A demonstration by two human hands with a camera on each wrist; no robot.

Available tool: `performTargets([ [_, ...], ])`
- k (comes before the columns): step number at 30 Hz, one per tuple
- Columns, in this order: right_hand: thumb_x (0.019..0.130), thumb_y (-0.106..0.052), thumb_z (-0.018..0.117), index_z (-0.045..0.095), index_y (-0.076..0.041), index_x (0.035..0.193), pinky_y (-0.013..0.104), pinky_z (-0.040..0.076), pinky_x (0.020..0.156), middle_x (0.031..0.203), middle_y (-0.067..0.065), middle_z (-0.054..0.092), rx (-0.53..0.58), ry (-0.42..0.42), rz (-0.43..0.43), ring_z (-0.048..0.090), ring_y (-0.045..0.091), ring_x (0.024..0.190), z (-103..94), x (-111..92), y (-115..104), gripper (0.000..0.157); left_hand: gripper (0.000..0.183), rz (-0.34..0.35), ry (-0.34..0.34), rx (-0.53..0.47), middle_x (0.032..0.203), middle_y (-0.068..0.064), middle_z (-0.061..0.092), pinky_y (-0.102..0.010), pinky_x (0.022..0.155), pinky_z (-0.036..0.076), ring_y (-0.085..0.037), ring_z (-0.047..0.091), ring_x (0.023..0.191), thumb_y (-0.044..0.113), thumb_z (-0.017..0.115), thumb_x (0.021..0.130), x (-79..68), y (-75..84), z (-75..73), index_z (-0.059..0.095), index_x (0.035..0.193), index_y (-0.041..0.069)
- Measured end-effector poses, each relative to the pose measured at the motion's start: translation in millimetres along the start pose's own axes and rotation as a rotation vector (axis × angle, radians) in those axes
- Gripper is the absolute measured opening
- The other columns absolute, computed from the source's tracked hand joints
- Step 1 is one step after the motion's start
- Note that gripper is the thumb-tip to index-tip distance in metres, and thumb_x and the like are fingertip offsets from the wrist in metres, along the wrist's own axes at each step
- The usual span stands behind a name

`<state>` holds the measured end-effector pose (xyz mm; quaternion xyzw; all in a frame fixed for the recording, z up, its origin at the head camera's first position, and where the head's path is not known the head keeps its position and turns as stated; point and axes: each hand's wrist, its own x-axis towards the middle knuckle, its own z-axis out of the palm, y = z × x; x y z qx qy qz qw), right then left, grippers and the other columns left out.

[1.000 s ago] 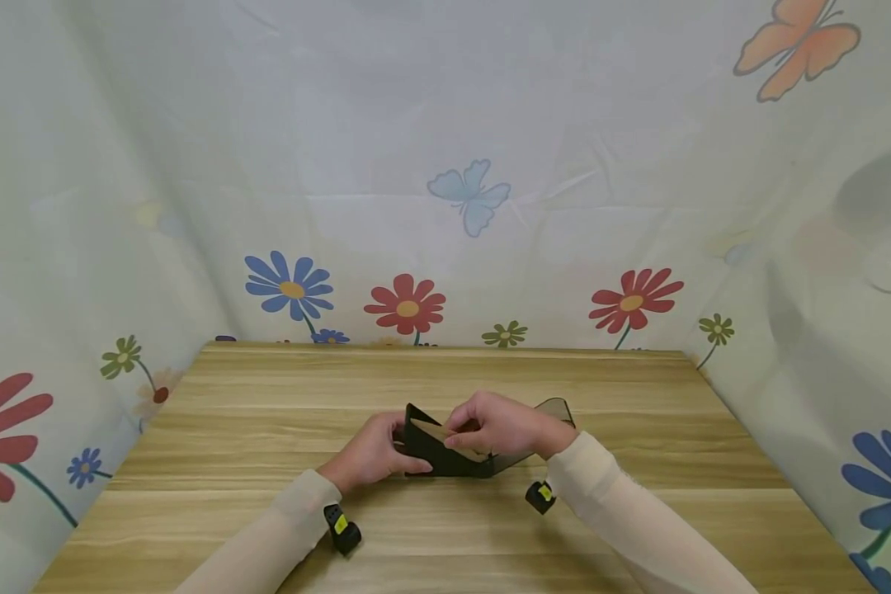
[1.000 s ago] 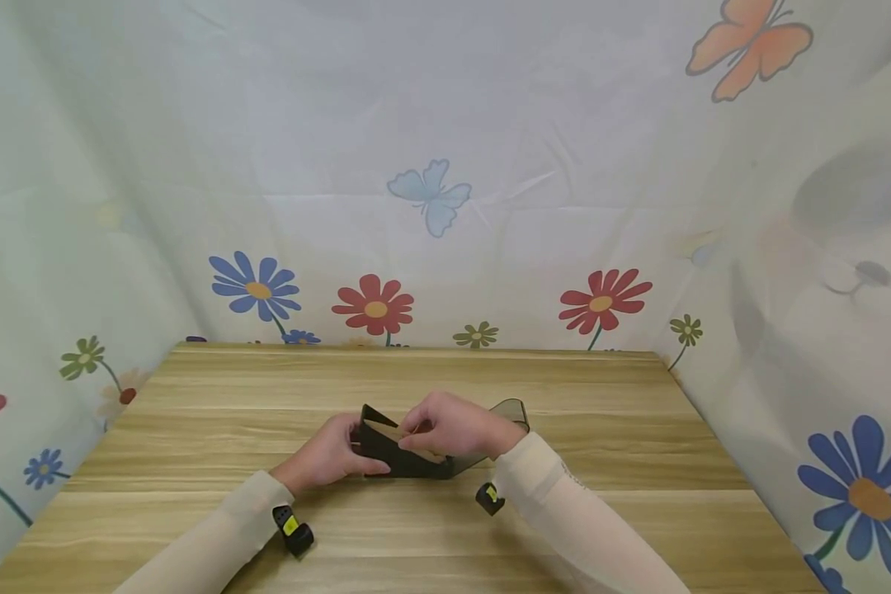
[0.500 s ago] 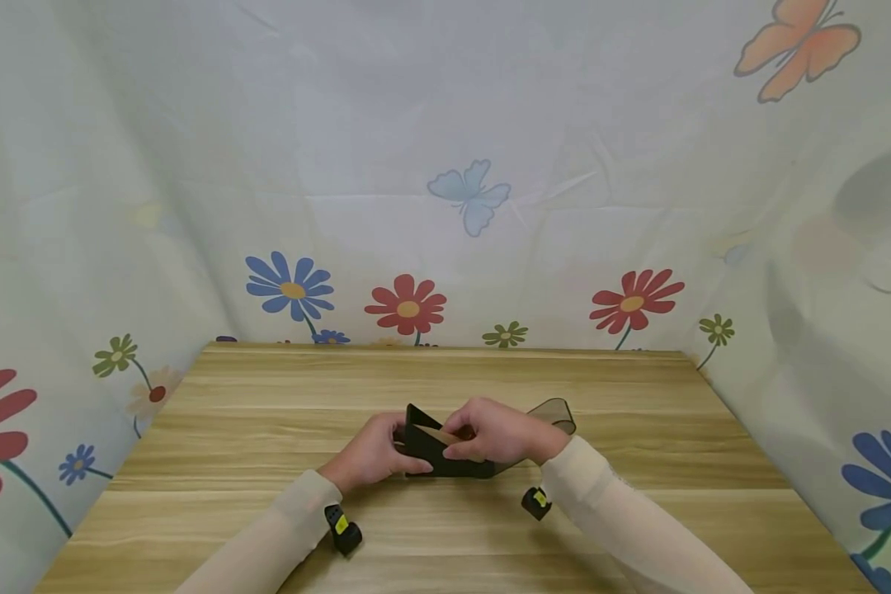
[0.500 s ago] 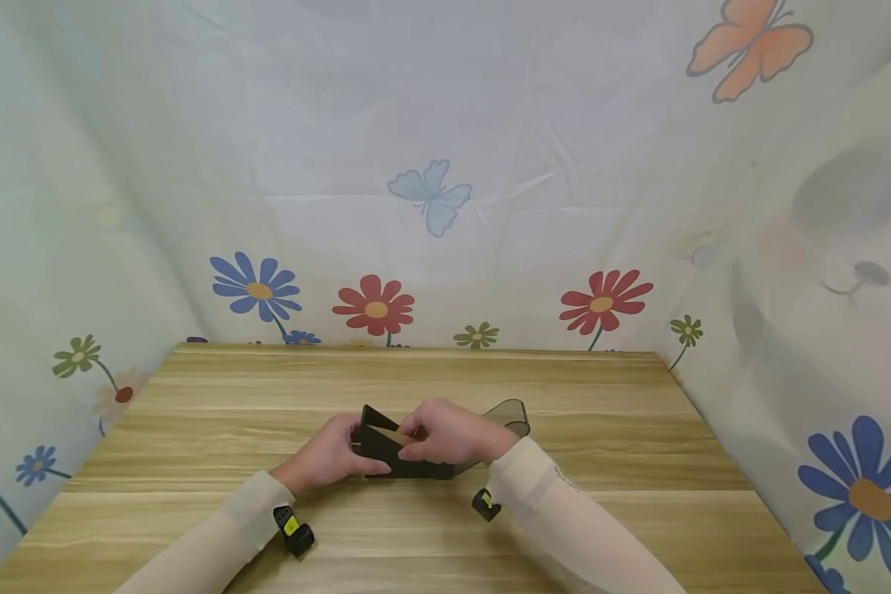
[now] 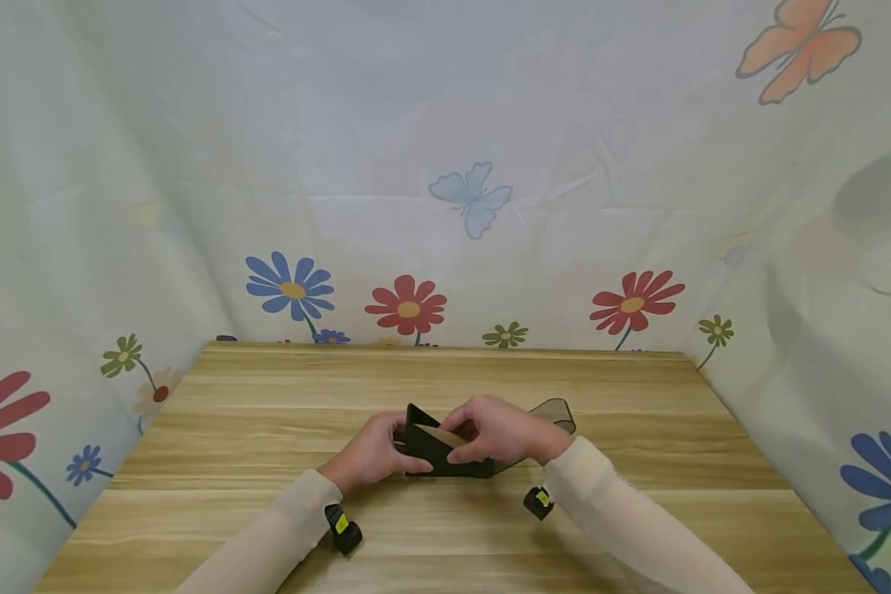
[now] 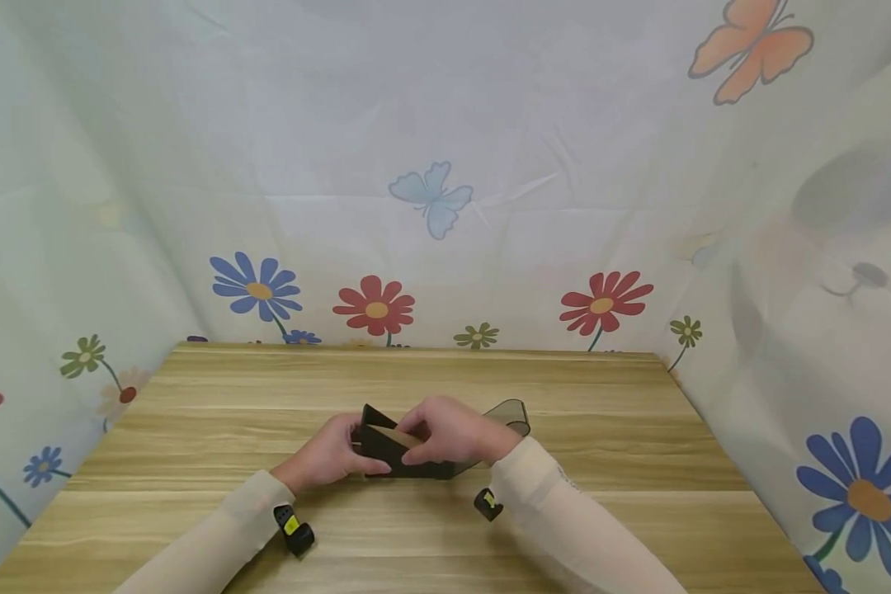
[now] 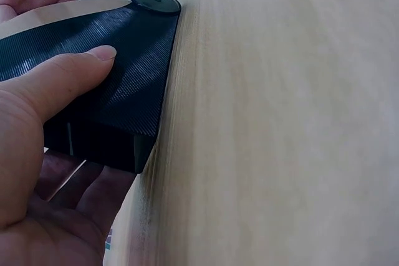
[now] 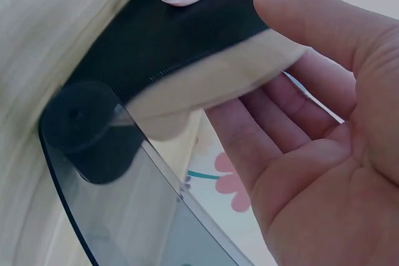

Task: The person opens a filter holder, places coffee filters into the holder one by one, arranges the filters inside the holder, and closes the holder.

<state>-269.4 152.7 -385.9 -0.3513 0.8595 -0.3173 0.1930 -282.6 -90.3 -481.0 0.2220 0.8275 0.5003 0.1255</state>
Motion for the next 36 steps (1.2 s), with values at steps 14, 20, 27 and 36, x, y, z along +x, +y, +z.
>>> performTargets([
  [14, 0.091, -0.017, 0.079, 0.073, -0.006, 0.121, 0.033, 0.058, 0.092, 0.118, 0.009, 0.074, 0.093, 0.093, 0.021, 0.073, 0.021, 0.105, -23.1, -27, 1, 0.032, 0.042, 0.013, 0.002, -0.013, 0.099, 0.004, 0.075, -0.032, 0.075, 0.053, -0.017, 0.064, 0.086, 0.032, 0.093, 0.075, -1.2, -2.1, 0.6, 0.072, 0.109, 0.021],
  [20, 0.092, -0.016, 0.078, 0.073, -0.003, 0.12, 0.032, 0.059, 0.091, 0.117, 0.013, 0.075, 0.147, 0.186, -0.019, 0.073, 0.031, 0.107, -38.7, -43, 1, 0.032, 0.04, 0.023, 0.009, -0.014, 0.099, 0.002, 0.075, -0.034, 0.077, 0.053, -0.018, 0.064, 0.087, 0.028, 0.093, 0.075, -2.1, -1.6, 0.9, 0.073, 0.109, 0.019],
  [27, 0.089, -0.018, 0.081, 0.073, -0.006, 0.12, 0.029, 0.059, 0.089, 0.118, 0.013, 0.075, 0.144, 0.328, -0.016, 0.073, 0.03, 0.107, -56.0, -63, 16, 0.035, 0.039, 0.03, 0.01, -0.005, 0.1, 0.004, 0.075, -0.032, 0.077, 0.052, -0.016, 0.065, 0.088, 0.029, 0.093, 0.075, -2.0, -2.1, 0.4, 0.074, 0.108, 0.022],
  [36, 0.087, -0.012, 0.082, 0.07, 0.001, 0.123, 0.025, 0.055, 0.095, 0.124, 0.021, 0.071, 0.183, 0.46, -0.066, 0.07, 0.014, 0.107, -56.2, -94, 57, 0.041, 0.04, 0.047, 0.013, -0.002, 0.101, 0.003, 0.075, -0.031, 0.077, 0.052, -0.016, 0.065, 0.088, 0.029, 0.093, 0.075, -1.8, -2.7, 1.9, 0.074, 0.109, 0.021],
])
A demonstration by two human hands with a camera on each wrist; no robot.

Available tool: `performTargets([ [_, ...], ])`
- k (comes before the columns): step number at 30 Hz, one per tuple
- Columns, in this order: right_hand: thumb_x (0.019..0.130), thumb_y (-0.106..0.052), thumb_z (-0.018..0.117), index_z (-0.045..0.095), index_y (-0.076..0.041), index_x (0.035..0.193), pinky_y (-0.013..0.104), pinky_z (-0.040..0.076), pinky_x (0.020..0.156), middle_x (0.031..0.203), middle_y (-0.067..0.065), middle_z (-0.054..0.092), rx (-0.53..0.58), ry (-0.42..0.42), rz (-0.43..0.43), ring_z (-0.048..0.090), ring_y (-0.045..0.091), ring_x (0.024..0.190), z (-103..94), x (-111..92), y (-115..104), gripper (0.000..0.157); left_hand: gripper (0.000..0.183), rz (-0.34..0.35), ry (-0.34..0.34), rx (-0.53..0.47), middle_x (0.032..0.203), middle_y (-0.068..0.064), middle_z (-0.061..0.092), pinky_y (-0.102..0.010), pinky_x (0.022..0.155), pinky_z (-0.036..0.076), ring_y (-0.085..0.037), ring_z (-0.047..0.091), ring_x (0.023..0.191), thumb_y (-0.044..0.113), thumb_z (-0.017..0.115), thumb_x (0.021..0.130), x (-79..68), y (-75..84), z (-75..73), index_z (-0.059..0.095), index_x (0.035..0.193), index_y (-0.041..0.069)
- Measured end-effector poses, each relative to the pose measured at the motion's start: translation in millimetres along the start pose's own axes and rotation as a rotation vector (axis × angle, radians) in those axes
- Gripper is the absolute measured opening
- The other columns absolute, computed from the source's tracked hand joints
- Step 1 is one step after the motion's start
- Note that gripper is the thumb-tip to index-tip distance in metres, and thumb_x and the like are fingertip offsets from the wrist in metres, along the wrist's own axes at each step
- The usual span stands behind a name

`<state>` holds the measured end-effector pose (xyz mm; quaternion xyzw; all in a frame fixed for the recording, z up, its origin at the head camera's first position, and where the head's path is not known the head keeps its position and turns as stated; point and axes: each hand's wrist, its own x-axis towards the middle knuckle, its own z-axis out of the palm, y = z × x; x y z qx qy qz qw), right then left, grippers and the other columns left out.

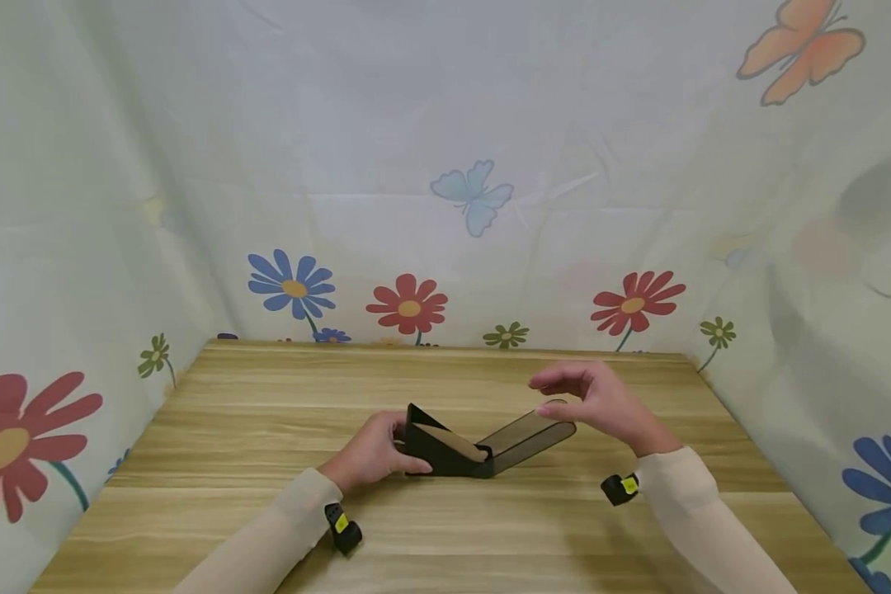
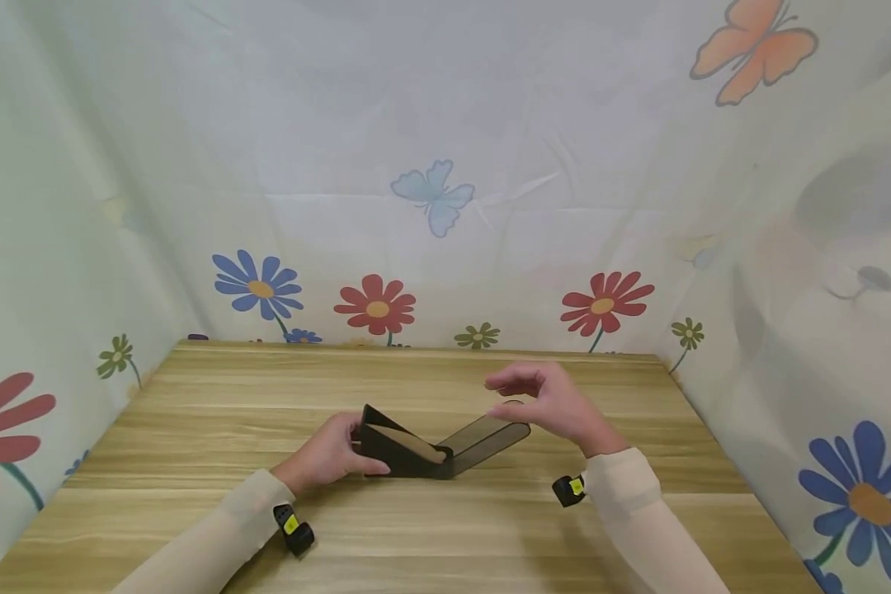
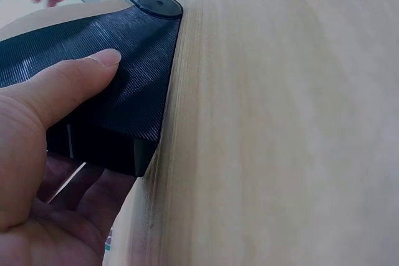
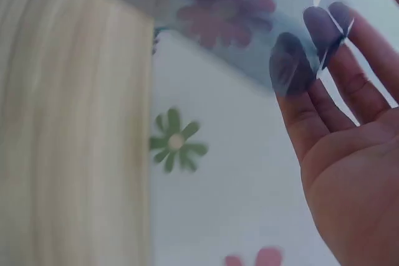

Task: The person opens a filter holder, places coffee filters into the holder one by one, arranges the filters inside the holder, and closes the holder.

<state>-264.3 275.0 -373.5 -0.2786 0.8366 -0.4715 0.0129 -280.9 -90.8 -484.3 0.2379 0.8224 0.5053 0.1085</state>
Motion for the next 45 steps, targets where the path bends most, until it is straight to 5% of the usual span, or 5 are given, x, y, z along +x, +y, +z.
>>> performTargets([
  [9, 0.089, -0.005, 0.079, 0.064, 0.004, 0.129, 0.027, 0.058, 0.089, 0.124, 0.009, 0.073, 0.19, 0.017, 0.089, 0.071, 0.013, 0.112, -8.2, -31, 44, 0.043, 0.04, -0.004, -0.003, 0.001, 0.101, 0.004, 0.075, -0.033, 0.072, 0.054, -0.017, 0.064, 0.087, 0.03, 0.093, 0.075, -0.2, -1.1, 1.2, 0.073, 0.11, 0.024],
  [20, 0.092, 0.001, 0.073, 0.06, 0.011, 0.128, 0.029, 0.059, 0.088, 0.121, 0.002, 0.075, 0.301, 0.028, 0.047, 0.072, 0.012, 0.11, -4.3, -39, 63, 0.04, 0.041, -0.012, 0.003, -0.008, 0.102, 0.001, 0.075, -0.031, 0.072, 0.052, -0.016, 0.064, 0.086, 0.028, 0.093, 0.075, 0.6, 0.6, 1.5, 0.073, 0.11, 0.02],
  [31, 0.092, -0.005, 0.075, 0.065, 0.007, 0.127, 0.028, 0.059, 0.087, 0.117, 0.002, 0.077, 0.245, 0.082, 0.058, 0.073, 0.011, 0.107, 4.7, -34, 51, 0.038, 0.041, -0.002, 0.008, 0.012, 0.1, 0.001, 0.075, -0.032, 0.072, 0.052, -0.017, 0.064, 0.085, 0.028, 0.093, 0.075, 0.6, 1.9, 2.4, 0.073, 0.11, 0.019],
  [45, 0.089, -0.005, 0.078, 0.07, 0.001, 0.119, 0.026, 0.057, 0.09, 0.115, 0.016, 0.073, 0.218, 0.138, -0.052, 0.071, 0.016, 0.105, 29.8, -6, 24, 0.032, 0.041, -0.01, 0.014, 0.021, 0.1, 0.002, 0.076, -0.033, 0.077, 0.053, -0.016, 0.066, 0.087, 0.028, 0.093, 0.075, -0.3, -0.9, 2.4, 0.073, 0.11, 0.018],
])
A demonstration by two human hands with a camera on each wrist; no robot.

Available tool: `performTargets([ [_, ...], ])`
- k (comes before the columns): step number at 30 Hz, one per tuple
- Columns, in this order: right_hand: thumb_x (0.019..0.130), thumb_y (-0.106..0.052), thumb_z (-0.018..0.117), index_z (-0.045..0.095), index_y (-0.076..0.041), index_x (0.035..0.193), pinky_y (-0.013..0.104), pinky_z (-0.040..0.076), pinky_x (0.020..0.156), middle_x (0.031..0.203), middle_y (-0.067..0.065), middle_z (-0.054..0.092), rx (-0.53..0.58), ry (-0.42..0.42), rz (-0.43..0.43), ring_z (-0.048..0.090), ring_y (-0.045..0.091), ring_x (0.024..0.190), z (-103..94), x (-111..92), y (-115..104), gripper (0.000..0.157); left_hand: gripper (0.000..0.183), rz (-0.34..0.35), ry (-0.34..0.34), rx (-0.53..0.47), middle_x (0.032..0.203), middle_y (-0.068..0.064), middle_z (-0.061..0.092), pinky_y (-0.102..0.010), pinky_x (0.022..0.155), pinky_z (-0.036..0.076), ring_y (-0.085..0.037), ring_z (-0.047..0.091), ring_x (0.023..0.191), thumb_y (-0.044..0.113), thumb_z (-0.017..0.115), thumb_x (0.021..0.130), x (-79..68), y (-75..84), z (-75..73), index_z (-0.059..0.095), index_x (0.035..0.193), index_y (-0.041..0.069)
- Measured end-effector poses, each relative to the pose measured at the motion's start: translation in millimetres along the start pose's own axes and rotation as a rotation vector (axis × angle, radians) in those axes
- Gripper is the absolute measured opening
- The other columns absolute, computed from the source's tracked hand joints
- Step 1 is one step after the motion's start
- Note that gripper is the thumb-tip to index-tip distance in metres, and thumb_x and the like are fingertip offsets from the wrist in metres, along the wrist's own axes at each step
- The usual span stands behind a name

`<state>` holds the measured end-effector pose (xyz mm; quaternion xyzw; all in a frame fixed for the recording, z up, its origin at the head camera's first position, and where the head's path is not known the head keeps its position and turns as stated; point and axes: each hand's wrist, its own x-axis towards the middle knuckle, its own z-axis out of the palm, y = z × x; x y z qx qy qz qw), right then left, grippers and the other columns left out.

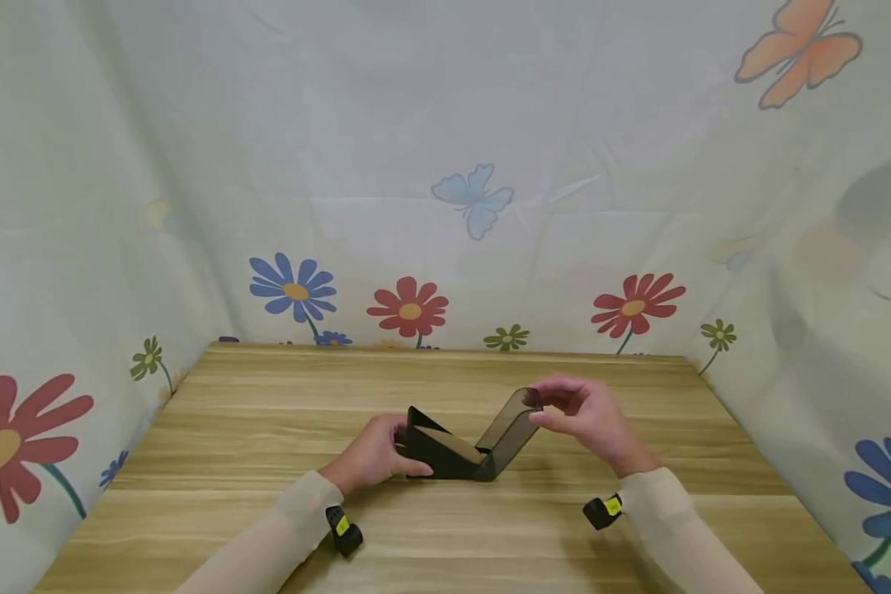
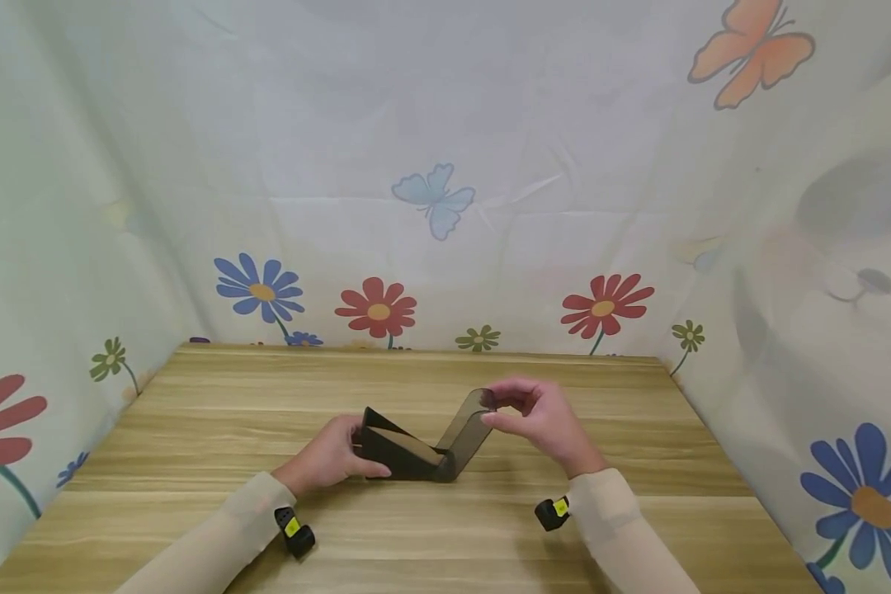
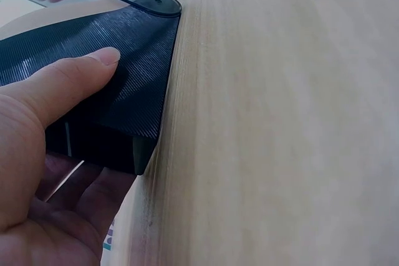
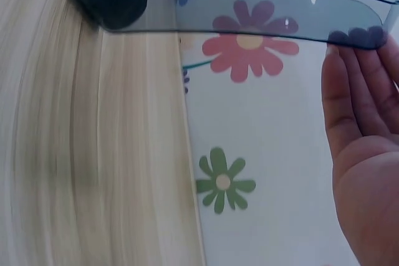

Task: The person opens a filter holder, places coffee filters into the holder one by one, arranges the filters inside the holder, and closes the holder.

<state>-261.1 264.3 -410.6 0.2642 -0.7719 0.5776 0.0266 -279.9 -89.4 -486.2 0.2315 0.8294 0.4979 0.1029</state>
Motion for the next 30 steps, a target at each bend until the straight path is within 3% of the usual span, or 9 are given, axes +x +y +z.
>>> performTargets([
  [18, 0.086, -0.008, 0.083, 0.07, -0.004, 0.112, 0.027, 0.058, 0.082, 0.107, 0.017, 0.068, 0.023, -0.023, -0.009, 0.067, 0.022, 0.095, 38.4, 26, -14, 0.029, 0.041, -0.002, 0.006, 0.01, 0.1, 0.002, 0.075, -0.036, 0.083, 0.053, -0.016, 0.065, 0.088, 0.027, 0.093, 0.074, 0.3, -1.0, -0.7, 0.073, 0.109, 0.018],
  [30, 0.084, -0.01, 0.085, 0.072, -0.008, 0.114, 0.027, 0.057, 0.087, 0.111, 0.014, 0.069, 0.023, -0.056, -0.034, 0.066, 0.024, 0.096, 70.8, 44, -19, 0.033, 0.041, 0.009, -0.007, 0.0, 0.1, 0.006, 0.076, -0.032, 0.084, 0.053, -0.015, 0.067, 0.089, 0.03, 0.093, 0.075, 1.9, -2.2, -1.5, 0.073, 0.11, 0.021],
])
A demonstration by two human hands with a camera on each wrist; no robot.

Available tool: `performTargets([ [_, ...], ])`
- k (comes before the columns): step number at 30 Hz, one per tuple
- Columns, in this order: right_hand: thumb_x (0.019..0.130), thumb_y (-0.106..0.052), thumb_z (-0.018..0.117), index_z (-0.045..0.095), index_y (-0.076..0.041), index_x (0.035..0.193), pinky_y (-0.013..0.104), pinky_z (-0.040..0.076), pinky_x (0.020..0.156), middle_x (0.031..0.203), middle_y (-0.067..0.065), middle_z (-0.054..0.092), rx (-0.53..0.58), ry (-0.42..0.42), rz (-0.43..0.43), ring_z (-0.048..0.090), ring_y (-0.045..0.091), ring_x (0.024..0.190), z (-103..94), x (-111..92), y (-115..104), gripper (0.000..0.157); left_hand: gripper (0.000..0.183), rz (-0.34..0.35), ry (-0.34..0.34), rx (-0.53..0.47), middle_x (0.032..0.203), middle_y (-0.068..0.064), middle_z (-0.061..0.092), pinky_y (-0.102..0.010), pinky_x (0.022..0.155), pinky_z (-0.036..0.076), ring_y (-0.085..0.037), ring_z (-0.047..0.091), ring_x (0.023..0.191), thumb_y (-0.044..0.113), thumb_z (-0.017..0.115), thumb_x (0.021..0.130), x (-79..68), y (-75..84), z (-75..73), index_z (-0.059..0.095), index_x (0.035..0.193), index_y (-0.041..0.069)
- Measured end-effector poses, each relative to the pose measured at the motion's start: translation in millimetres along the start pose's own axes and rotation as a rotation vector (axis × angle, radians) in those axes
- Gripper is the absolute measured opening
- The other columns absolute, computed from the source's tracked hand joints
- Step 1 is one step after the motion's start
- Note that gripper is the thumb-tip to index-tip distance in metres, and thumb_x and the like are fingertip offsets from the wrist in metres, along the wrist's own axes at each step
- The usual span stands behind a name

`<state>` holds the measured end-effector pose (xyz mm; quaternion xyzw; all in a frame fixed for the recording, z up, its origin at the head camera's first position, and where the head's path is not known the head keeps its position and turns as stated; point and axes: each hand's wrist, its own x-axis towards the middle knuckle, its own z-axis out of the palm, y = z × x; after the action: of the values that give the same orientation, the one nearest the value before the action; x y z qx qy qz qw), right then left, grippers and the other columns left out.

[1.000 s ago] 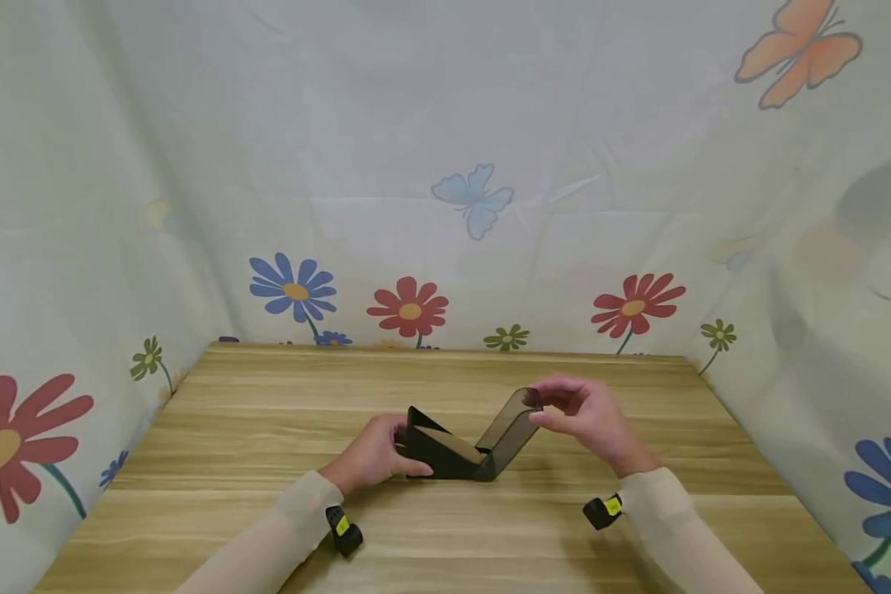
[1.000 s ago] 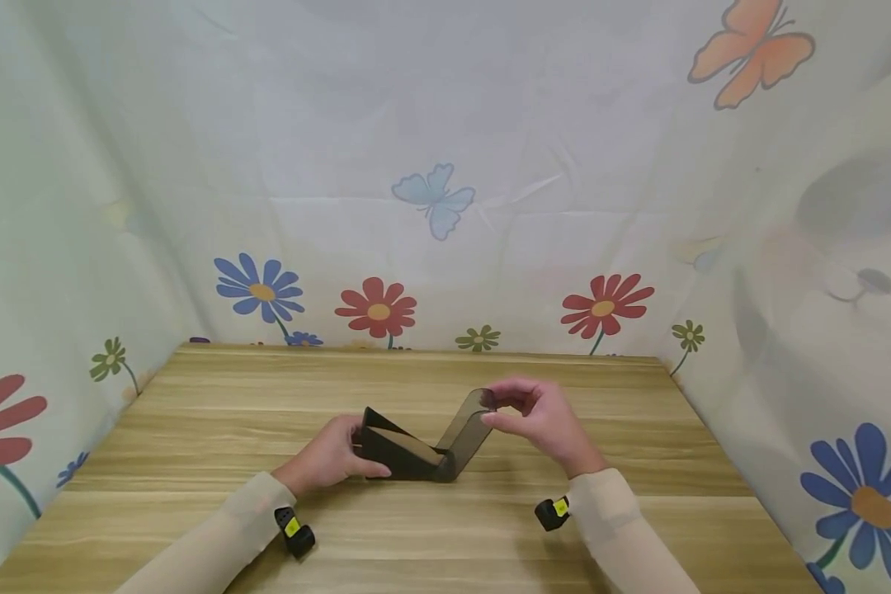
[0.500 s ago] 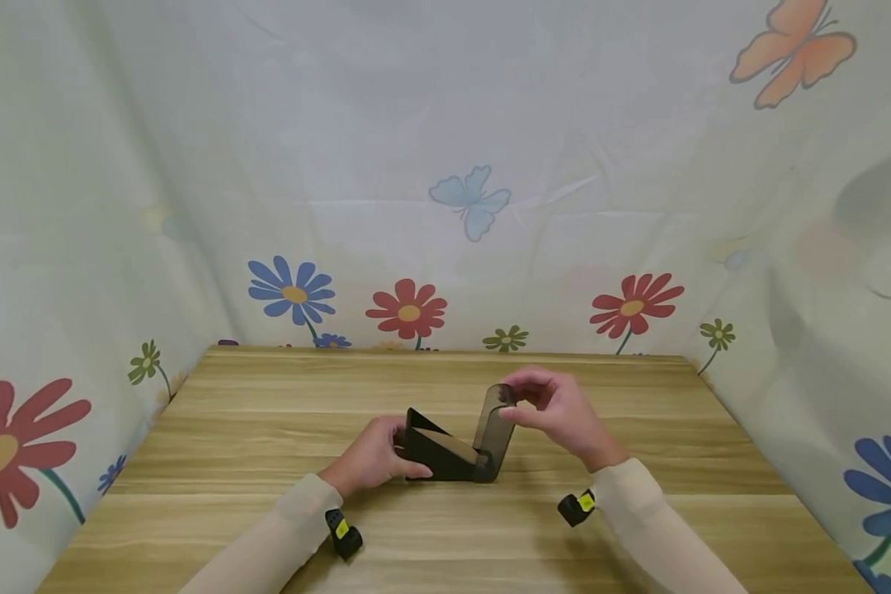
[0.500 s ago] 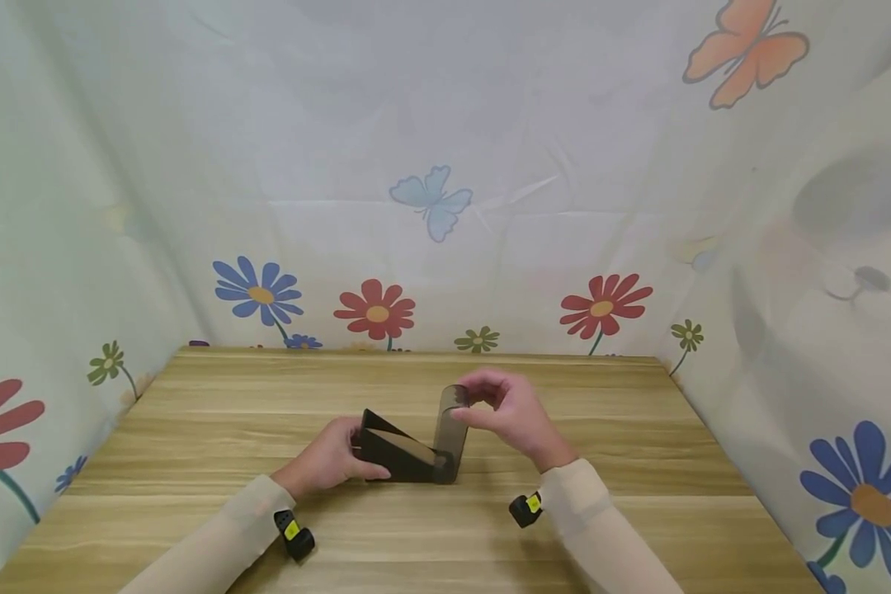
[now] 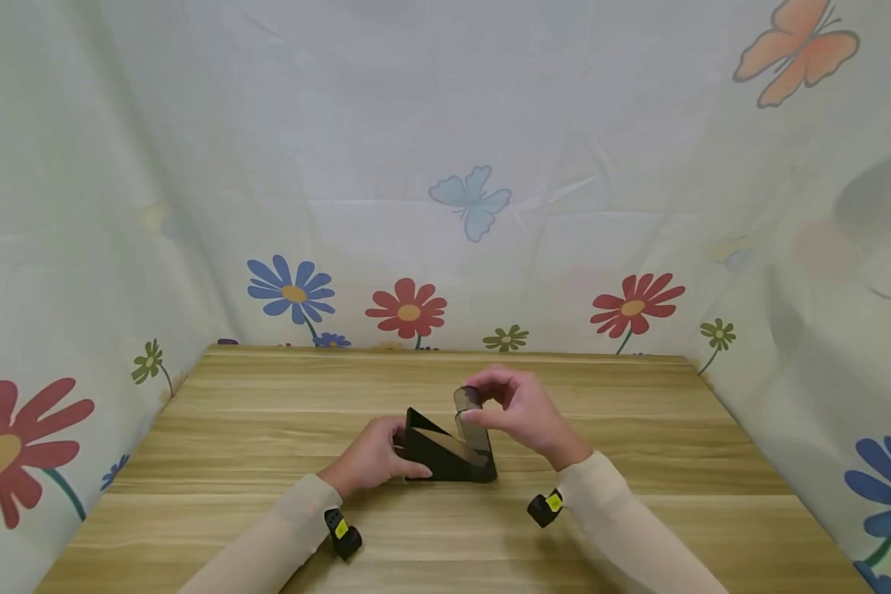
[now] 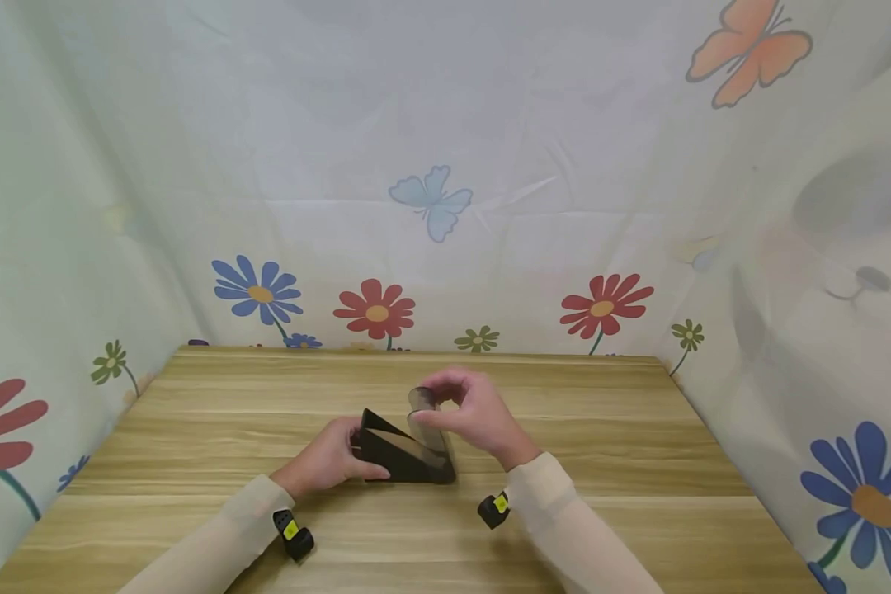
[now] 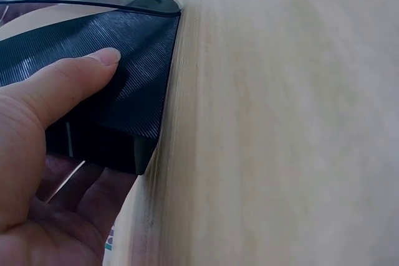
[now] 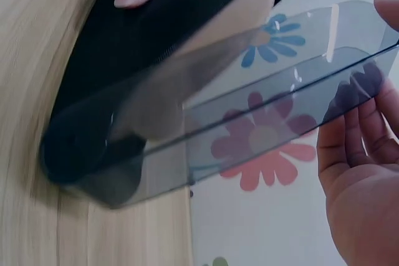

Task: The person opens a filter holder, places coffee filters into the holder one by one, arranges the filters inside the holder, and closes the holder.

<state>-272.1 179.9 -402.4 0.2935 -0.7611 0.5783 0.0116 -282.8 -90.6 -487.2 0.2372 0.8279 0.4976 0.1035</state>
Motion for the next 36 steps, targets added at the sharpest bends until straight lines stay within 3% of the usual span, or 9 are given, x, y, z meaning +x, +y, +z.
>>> performTargets([
  [14, 0.083, -0.013, 0.086, 0.074, -0.008, 0.116, 0.034, 0.055, 0.091, 0.111, 0.011, 0.069, -0.009, -0.015, 0.055, 0.064, 0.027, 0.099, 30.1, 10, -5, 0.035, 0.038, 0.027, -0.009, -0.011, 0.097, 0.005, 0.077, -0.029, 0.077, 0.054, -0.013, 0.067, 0.084, 0.028, 0.093, 0.076, 1.4, 0.5, 1.0, 0.074, 0.108, 0.02],
  [18, 0.083, -0.014, 0.087, 0.074, -0.006, 0.116, 0.032, 0.055, 0.088, 0.111, 0.011, 0.071, -0.023, -0.017, 0.057, 0.065, 0.027, 0.098, 35.0, 12, -4, 0.037, 0.037, 0.029, -0.01, -0.007, 0.096, 0.006, 0.076, -0.029, 0.077, 0.054, -0.013, 0.067, 0.084, 0.027, 0.093, 0.076, 0.8, 1.4, 1.0, 0.073, 0.107, 0.02],
  [22, 0.082, -0.019, 0.088, 0.075, -0.012, 0.117, 0.029, 0.055, 0.084, 0.109, 0.006, 0.073, -0.069, -0.029, 0.073, 0.066, 0.023, 0.095, 38.7, 15, -2, 0.038, 0.038, 0.023, -0.013, -0.004, 0.098, 0.007, 0.076, -0.029, 0.079, 0.055, -0.014, 0.068, 0.086, 0.027, 0.092, 0.077, -0.6, 3.1, 0.5, 0.073, 0.109, 0.022],
  [30, 0.082, -0.026, 0.088, 0.074, -0.016, 0.12, 0.04, 0.055, 0.089, 0.112, 0.002, 0.073, -0.127, -0.076, 0.099, 0.065, 0.021, 0.096, 45.1, 17, -1, 0.042, 0.043, 0.039, -0.011, 0.026, 0.107, 0.006, 0.075, -0.027, 0.083, 0.056, -0.013, 0.068, 0.092, 0.027, 0.091, 0.078, -1.8, 4.8, 0.9, 0.072, 0.116, 0.021],
  [36, 0.082, -0.024, 0.089, 0.073, -0.012, 0.122, 0.043, 0.055, 0.088, 0.112, 0.002, 0.073, -0.137, -0.097, 0.075, 0.064, 0.019, 0.095, 48.2, 19, 2, 0.045, 0.046, 0.044, -0.003, 0.04, 0.11, 0.007, 0.075, -0.027, 0.087, 0.055, -0.011, 0.068, 0.097, 0.026, 0.092, 0.078, -2.8, 4.0, 1.1, 0.071, 0.118, 0.022],
])
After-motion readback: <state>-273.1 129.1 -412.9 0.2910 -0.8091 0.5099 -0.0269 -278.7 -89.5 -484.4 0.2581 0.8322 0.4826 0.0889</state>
